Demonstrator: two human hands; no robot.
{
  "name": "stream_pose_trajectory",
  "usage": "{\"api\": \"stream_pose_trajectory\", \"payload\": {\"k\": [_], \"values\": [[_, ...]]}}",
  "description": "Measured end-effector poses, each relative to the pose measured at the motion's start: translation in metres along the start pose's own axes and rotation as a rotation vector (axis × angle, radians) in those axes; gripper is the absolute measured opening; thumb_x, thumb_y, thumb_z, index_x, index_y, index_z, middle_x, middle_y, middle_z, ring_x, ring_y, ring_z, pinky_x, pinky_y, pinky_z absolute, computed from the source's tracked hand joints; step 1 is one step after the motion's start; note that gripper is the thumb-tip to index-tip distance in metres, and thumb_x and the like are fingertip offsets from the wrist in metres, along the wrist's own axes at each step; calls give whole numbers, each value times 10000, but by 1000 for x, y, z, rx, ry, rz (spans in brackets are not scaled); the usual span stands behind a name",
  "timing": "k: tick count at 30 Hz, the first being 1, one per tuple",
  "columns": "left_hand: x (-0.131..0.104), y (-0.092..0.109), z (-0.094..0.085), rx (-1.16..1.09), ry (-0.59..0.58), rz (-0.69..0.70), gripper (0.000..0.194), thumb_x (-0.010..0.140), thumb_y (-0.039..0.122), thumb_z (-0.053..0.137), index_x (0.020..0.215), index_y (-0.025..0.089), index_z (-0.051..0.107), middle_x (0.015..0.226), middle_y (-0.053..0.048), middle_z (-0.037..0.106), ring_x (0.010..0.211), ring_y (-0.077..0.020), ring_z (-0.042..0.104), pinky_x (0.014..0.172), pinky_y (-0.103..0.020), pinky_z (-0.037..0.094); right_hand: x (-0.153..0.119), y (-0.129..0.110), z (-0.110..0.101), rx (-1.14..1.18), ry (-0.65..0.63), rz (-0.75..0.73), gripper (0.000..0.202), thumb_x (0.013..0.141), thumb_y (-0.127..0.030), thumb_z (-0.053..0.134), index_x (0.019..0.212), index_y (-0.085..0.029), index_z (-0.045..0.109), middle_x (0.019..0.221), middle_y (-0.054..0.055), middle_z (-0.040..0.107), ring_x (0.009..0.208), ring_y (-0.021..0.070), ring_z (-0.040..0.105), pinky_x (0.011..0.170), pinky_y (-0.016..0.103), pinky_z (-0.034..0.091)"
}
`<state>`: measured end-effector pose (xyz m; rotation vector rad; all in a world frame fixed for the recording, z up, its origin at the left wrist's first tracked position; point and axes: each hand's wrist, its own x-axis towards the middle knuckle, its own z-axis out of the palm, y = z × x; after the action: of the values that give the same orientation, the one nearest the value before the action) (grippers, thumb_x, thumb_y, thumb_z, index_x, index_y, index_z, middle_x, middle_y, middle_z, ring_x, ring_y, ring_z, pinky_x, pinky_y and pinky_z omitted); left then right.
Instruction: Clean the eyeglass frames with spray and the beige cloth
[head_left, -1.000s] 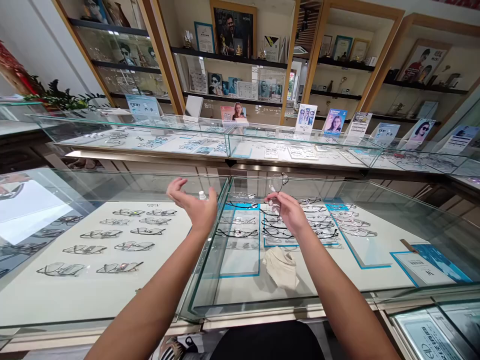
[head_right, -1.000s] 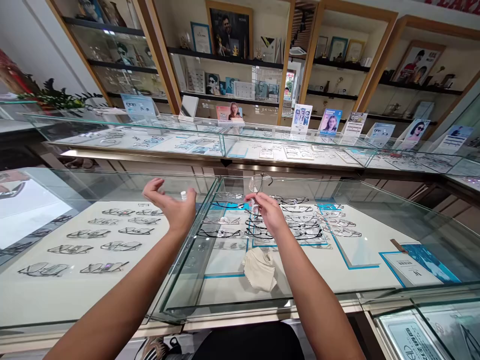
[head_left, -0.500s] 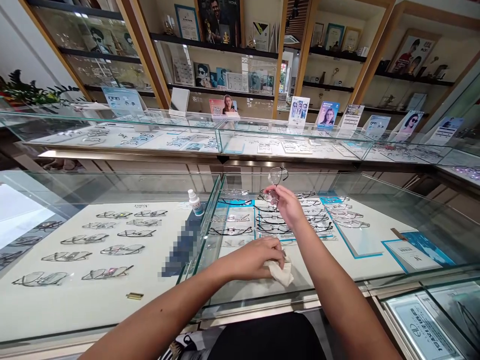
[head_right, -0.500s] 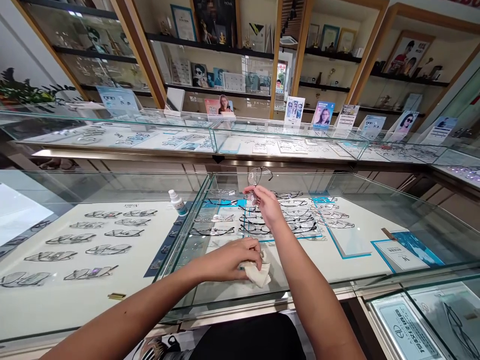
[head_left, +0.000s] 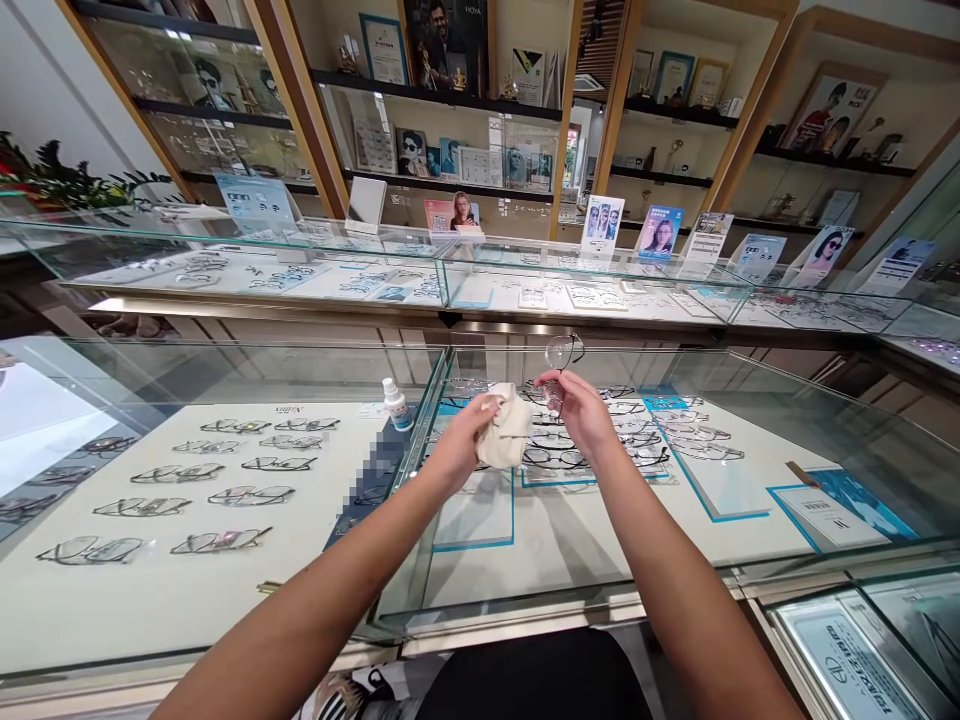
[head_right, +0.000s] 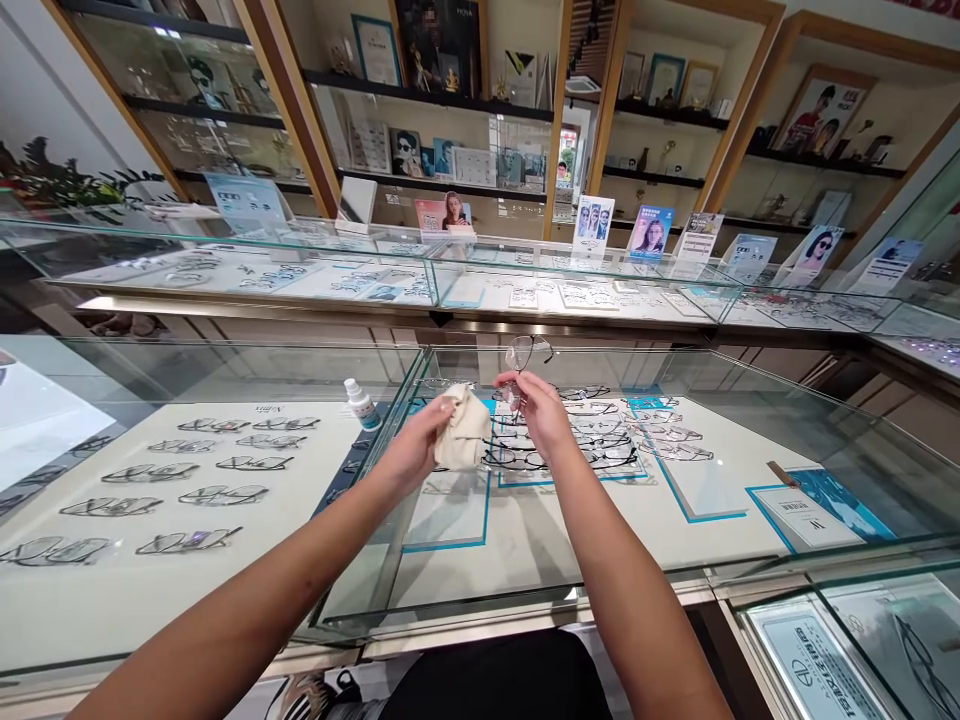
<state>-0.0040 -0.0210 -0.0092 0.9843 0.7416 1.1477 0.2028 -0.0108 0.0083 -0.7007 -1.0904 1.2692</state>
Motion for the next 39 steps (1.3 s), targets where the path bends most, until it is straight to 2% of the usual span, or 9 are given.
{"api": "stream_pose_trajectory", "payload": {"k": [6, 11, 17, 22, 25, 27, 30, 33, 39], "values": [[7, 10, -9, -64, 87, 20, 610, 689, 493, 909, 1184, 216, 685, 1058, -58, 779, 919, -217, 748, 773, -309, 604, -3, -3, 5, -15, -51, 13, 274, 875, -486, 724, 952, -236, 806, 1049, 83, 766, 910, 221, 611, 699, 327, 413], [13, 8, -14, -10, 137, 56, 516, 707, 501, 866, 1066, 170, 701, 1034, -96, 786, 970, -251, 755, 823, -346, 612, -8, -6, 9, -26, -151, 48, 269, 895, -476, 725, 934, -227, 818, 1013, 71, 750, 865, 201, 584, 738, 327, 416], [15, 11, -17, 5, 180, 78, 314, 726, 382, 732, 959, 190, 646, 908, -58, 732, 812, -208, 701, 655, -302, 543, -10, -8, 14, -77, -234, 81, 314, 885, -514, 736, 914, -212, 818, 999, 83, 753, 844, 201, 569, 758, 339, 408], [12, 14, -14, -19, 148, 130, 366, 702, 296, 717, 1044, 191, 640, 982, -52, 726, 897, -213, 686, 760, -318, 556, -11, -7, 16, -138, -308, 75, 312, 914, -496, 718, 934, -204, 826, 983, 81, 765, 835, 196, 562, 729, 323, 377], [8, 18, -12, -63, 51, 138, 383, 694, 256, 702, 1070, 183, 678, 1006, -52, 735, 916, -220, 683, 805, -327, 567, -11, -3, 15, -193, -335, 74, 327, 941, -500, 695, 952, -202, 829, 990, 73, 760, 868, 195, 570, 738, 311, 368], [5, 21, -11, -127, -10, 146, 347, 732, 305, 696, 1051, 168, 700, 1003, -71, 743, 934, -246, 689, 804, -343, 576, -10, 0, 14, -221, -355, 85, 337, 948, -509, 692, 963, -201, 830, 987, 69, 752, 894, 198, 581, 762, 310, 374], [2, 26, -11, -199, -42, 145, 427, 855, 525, 688, 1072, 158, 717, 1000, -99, 752, 949, -273, 699, 798, -365, 583, -10, 5, 13, -235, -375, 110, 357, 950, -535, 693, 980, -207, 831, 992, 65, 752, 914, 203, 593, 809, 316, 390], [3, 26, -12, -156, -11, 112, 517, 850, 635, 755, 1080, 173, 725, 925, -68, 743, 865, -217, 688, 765, -311, 565, -11, 8, 14, -234, -381, 131, 366, 946, -555, 702, 987, -215, 831, 1030, 67, 759, 935, 210, 609, 851, 326, 406], [5, 20, -16, -75, -21, 181, 472, 733, 472, 945, 999, 187, 678, 827, 5, 699, 710, -111, 625, 684, -225, 508, -15, 11, 19, -192, -402, 155, 362, 928, -558, 731, 976, -211, 824, 1025, 71, 766, 882, 198, 592, 820, 330, 405]]}}
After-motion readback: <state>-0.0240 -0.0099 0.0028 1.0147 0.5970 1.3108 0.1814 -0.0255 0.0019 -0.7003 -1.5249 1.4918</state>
